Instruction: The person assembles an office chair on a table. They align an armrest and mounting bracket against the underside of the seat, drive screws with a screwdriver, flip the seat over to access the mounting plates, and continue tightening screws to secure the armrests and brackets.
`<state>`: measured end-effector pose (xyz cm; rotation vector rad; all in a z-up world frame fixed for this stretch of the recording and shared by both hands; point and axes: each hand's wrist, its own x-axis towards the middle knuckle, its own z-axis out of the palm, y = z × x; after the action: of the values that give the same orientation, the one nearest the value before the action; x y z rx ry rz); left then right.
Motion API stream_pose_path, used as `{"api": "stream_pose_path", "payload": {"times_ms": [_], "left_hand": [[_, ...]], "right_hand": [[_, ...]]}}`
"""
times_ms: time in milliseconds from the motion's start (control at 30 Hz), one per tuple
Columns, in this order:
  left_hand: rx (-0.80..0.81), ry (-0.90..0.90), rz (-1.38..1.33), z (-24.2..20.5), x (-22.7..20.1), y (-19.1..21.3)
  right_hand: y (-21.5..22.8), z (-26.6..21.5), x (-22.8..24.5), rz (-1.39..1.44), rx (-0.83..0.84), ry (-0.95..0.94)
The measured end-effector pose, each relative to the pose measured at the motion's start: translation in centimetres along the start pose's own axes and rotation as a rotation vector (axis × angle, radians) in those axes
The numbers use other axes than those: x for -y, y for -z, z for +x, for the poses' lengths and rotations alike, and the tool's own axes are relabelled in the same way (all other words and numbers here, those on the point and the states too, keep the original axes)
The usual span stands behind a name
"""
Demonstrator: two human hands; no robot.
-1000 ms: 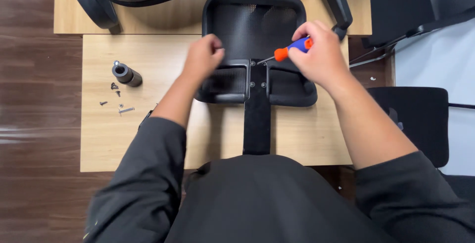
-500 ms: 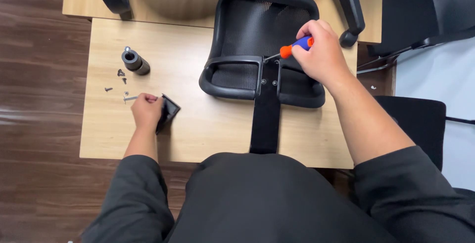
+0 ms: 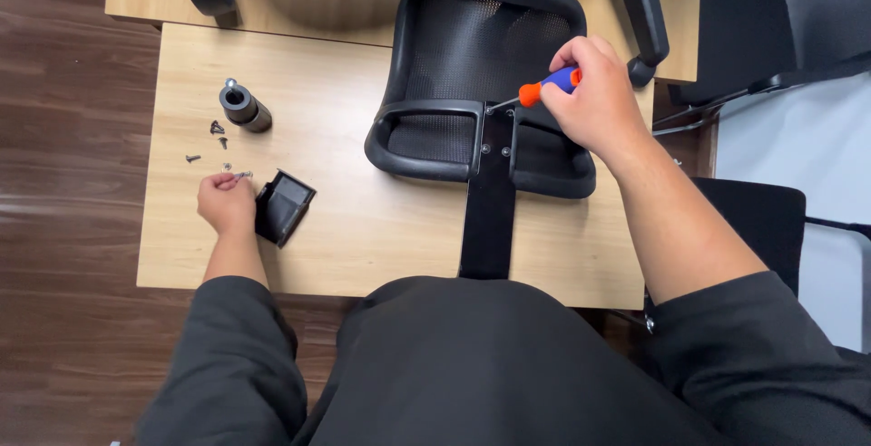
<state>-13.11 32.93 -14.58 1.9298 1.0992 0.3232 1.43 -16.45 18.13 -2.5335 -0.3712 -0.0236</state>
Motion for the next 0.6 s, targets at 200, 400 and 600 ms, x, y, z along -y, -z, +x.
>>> {"api": "stream_pose_path", "payload": {"times_ms": [200, 400, 600], "left_hand": [[-0.009, 0.107, 0.111, 0.2, 1.3, 0.6], [0.002, 0.277, -0.083, 0.2, 1.4, 0.5], [0.034, 0.456, -0.648, 2.3, 4.6, -0.6]], "right_hand": [[0.2, 0.2, 2.0, -0.063, 0.038, 0.105], [0.0, 1.4, 2.9, -0.314, 0.083, 0.084], [-0.1, 2.0, 3.5, -0.461, 0.212, 0.082]]}}
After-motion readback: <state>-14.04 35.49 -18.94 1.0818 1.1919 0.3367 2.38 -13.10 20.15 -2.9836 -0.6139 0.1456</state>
